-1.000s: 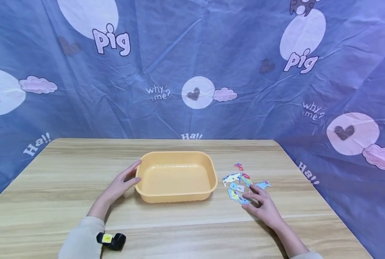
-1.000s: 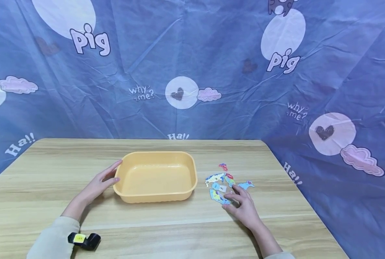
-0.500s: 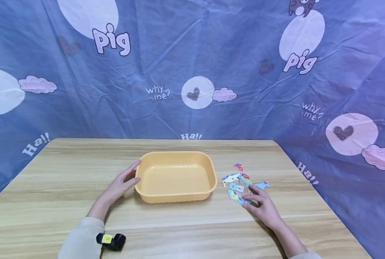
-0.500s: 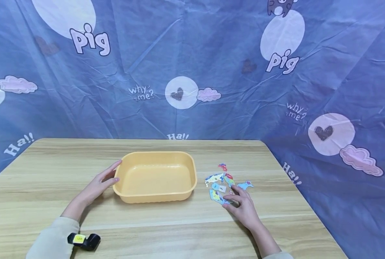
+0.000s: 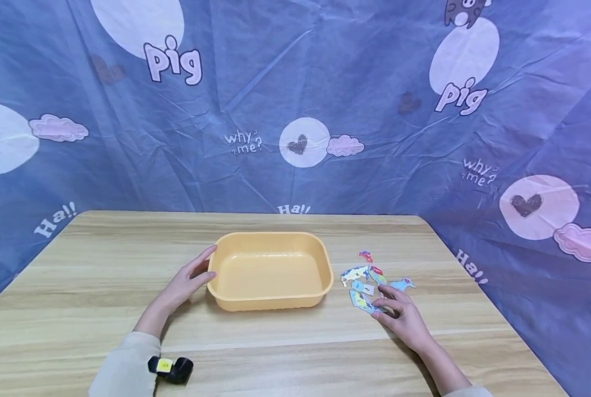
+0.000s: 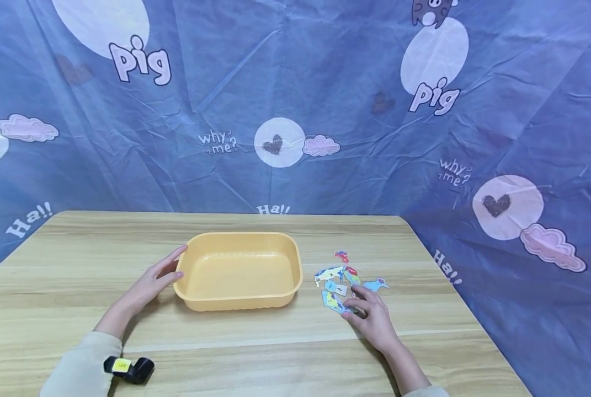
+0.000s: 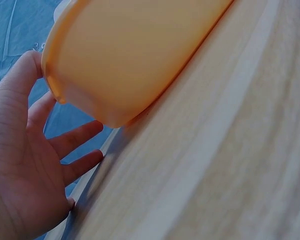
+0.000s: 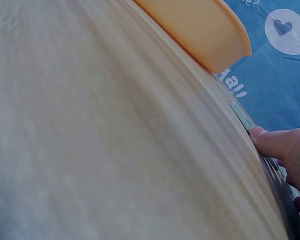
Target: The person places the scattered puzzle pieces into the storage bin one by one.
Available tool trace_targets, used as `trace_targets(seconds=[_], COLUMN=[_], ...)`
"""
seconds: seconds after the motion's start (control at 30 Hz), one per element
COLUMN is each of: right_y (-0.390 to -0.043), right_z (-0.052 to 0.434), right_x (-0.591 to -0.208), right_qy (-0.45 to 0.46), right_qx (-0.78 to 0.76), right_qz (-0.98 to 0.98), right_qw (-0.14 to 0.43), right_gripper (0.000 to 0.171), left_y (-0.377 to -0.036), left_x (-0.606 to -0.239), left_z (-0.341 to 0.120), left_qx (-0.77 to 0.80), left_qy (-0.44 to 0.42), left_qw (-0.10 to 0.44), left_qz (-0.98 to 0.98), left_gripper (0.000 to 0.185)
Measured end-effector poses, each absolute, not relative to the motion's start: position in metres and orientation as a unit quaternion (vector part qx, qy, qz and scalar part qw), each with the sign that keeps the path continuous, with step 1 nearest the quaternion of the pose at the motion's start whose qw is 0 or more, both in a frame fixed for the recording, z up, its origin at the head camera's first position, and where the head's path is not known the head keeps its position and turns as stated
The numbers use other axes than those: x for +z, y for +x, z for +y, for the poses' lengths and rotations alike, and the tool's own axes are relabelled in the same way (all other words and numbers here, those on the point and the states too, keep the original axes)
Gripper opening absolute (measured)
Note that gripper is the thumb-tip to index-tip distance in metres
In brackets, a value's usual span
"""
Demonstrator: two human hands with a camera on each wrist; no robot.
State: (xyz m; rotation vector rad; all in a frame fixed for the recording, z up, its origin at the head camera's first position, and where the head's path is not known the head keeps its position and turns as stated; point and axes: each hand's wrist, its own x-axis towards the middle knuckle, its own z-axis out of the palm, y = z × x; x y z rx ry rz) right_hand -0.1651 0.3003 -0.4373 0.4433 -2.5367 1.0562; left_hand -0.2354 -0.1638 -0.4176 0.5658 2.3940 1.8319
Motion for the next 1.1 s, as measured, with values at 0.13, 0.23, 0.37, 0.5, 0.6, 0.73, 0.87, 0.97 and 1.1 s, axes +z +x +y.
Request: trace_targets(seconds=[0.13,0.23,0.37,0.5,0.6,0.73,0.87,0.97,1.1], right_y=[-0.166,-0.166,-0.166,-0.166,-0.162,-0.162,-0.168,-0.170,-0.173], right_z=[0.301,0.301,0.300,0.301,0.296,0.295,0.299,0.298,0.296], right_x=[-0.438,-0.438,-0.435,-0.431,-0.421,-0.414,-0.415,-0.410,-0.402], right_qy=[0.164,0.162,0.161,0.161,0.154,0.156,0.159,0.153,0.155], right_qx=[0.374,0.375,0.389,0.405,0.410,0.401,0.400,0.408,0.391], right_qz=[-0.894,-0.894,-0.888,-0.881,-0.881,-0.885,-0.885,-0.884,-0.889], right_qw=[0.183,0.184,0.184,0.182,0.176,0.180,0.178,0.171,0.181], right_gripper=[0.018,0.018,0.017,0.017,0.017,0.018,0.018,0.017,0.017], left_y=[-0.235,-0.236,-0.236,-0.236,-0.236,-0.236,-0.236,-0.235,-0.234], left_x=[-0.417,-0.416,-0.416,-0.416,-0.417,-0.418,-0.419,-0.419,-0.420], left_z=[-0.164,-0.163,-0.163,-0.163,-0.163,-0.163,-0.163,-0.163,-0.163], left_qx=[0.598,0.598,0.598,0.596,0.595,0.595,0.597,0.598,0.597], left_qy=[0.185,0.186,0.187,0.187,0.187,0.185,0.186,0.186,0.185], left_qw=[0.035,0.033,0.031,0.030,0.030,0.032,0.032,0.032,0.034], left_qz=[0.779,0.779,0.779,0.780,0.781,0.782,0.780,0.779,0.780], left_gripper=[0.059,0.059,0.059,0.059,0.058,0.058,0.058,0.059,0.059])
